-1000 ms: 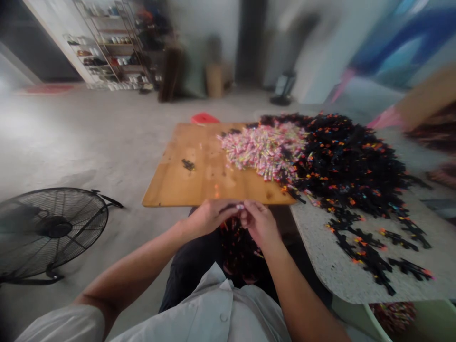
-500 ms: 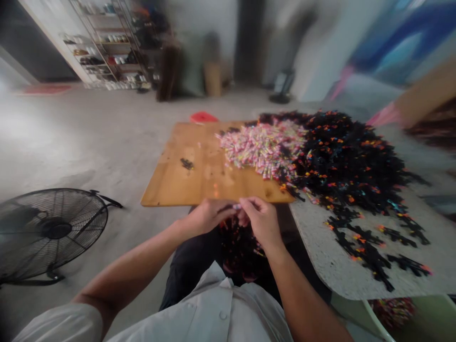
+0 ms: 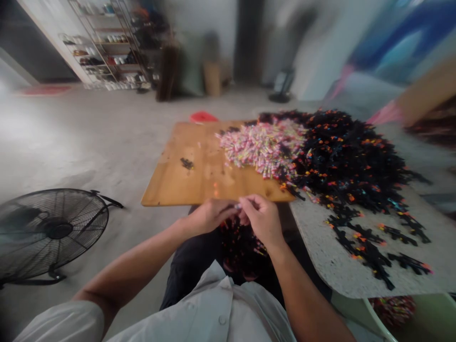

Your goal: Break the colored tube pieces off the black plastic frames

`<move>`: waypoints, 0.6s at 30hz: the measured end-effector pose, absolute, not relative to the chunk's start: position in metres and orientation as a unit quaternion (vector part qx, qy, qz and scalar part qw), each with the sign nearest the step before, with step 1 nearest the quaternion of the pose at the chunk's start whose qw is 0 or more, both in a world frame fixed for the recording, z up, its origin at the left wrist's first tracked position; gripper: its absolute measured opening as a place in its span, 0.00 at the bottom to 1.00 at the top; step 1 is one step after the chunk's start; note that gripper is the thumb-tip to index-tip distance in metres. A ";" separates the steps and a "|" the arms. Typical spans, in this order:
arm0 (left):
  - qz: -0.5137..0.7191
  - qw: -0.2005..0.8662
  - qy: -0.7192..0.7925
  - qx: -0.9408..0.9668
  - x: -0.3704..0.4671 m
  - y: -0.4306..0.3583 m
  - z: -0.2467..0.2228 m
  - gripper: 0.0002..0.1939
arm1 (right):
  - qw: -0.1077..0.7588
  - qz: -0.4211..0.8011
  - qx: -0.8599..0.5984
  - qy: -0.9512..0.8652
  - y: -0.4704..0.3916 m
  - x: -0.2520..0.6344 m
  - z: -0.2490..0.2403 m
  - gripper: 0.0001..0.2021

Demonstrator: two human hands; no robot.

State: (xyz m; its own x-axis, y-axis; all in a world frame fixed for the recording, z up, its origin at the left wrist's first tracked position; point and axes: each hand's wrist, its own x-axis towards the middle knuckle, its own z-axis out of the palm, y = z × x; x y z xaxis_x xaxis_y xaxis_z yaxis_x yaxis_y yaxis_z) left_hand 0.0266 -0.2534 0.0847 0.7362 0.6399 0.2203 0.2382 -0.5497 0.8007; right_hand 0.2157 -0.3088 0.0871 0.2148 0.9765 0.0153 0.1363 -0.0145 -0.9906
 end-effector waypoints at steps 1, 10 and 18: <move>0.249 0.396 0.257 0.846 0.027 -0.254 0.085 0.18 | 0.512 0.405 -0.583 -0.483 -0.309 0.216 0.089 0.19; 0.201 0.325 0.246 0.891 0.026 -0.251 0.088 0.17 | 0.472 0.391 -0.576 -0.541 -0.310 0.220 0.101 0.21; 0.177 0.329 0.267 0.888 0.032 -0.254 0.072 0.12 | 0.452 0.406 -0.570 -0.554 -0.305 0.218 0.093 0.21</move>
